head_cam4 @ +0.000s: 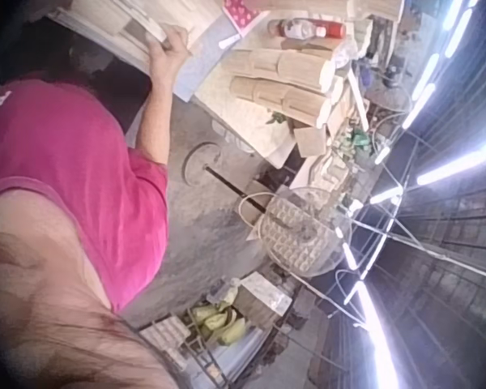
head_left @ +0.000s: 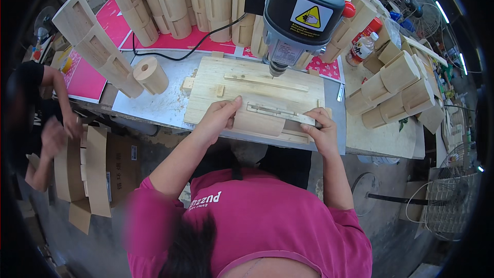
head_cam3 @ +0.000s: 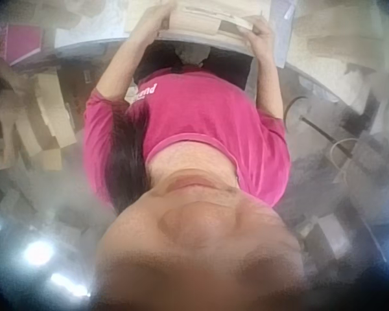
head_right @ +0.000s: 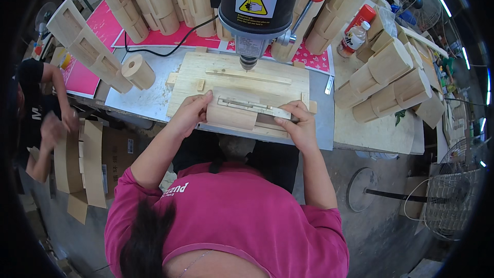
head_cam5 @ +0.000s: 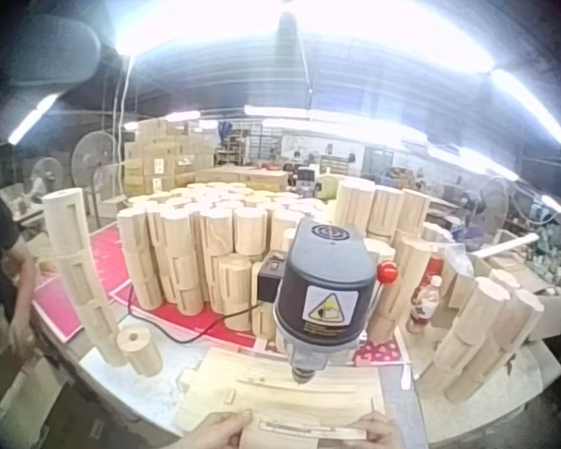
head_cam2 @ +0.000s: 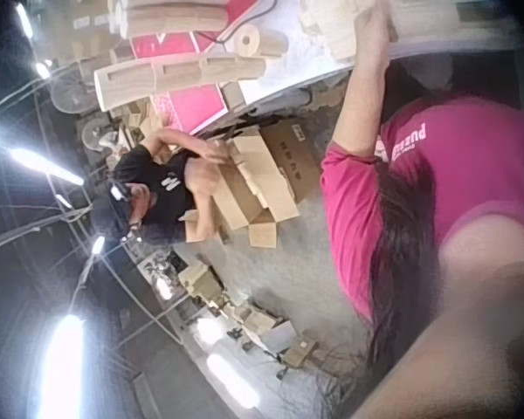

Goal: Drilling holes into large wooden cylinders using a vertical drill press.

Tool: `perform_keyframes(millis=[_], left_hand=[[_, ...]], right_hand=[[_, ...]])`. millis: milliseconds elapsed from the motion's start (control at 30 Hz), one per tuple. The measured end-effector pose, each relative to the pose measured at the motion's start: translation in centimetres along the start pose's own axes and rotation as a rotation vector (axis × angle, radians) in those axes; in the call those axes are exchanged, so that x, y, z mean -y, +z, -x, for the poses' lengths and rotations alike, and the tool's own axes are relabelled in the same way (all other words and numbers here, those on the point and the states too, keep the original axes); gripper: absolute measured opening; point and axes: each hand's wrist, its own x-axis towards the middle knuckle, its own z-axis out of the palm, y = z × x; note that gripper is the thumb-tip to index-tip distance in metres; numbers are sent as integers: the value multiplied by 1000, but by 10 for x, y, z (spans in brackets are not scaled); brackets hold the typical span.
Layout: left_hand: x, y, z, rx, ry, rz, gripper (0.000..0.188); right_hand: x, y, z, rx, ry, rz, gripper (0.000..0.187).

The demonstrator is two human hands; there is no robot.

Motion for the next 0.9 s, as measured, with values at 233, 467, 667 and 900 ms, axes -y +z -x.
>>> perform_keyframes(millis=[233, 467, 667, 900], left_hand=[[41, -18, -34, -110, 724, -841, 48], [38, -8, -52, -344, 832, -1142, 62], [37, -27, -66, -398, 796, -1170, 58], [35, -43, -75, -245, 863, -1150, 59]], right_hand=[[-18, -5, -24, -61, -112, 224, 28], [-25, 2, -54, -228, -156, 349, 32], [-27, 22, -70, -214, -228, 355, 32], [-22, 10, -72, -63, -177, 368, 36]])
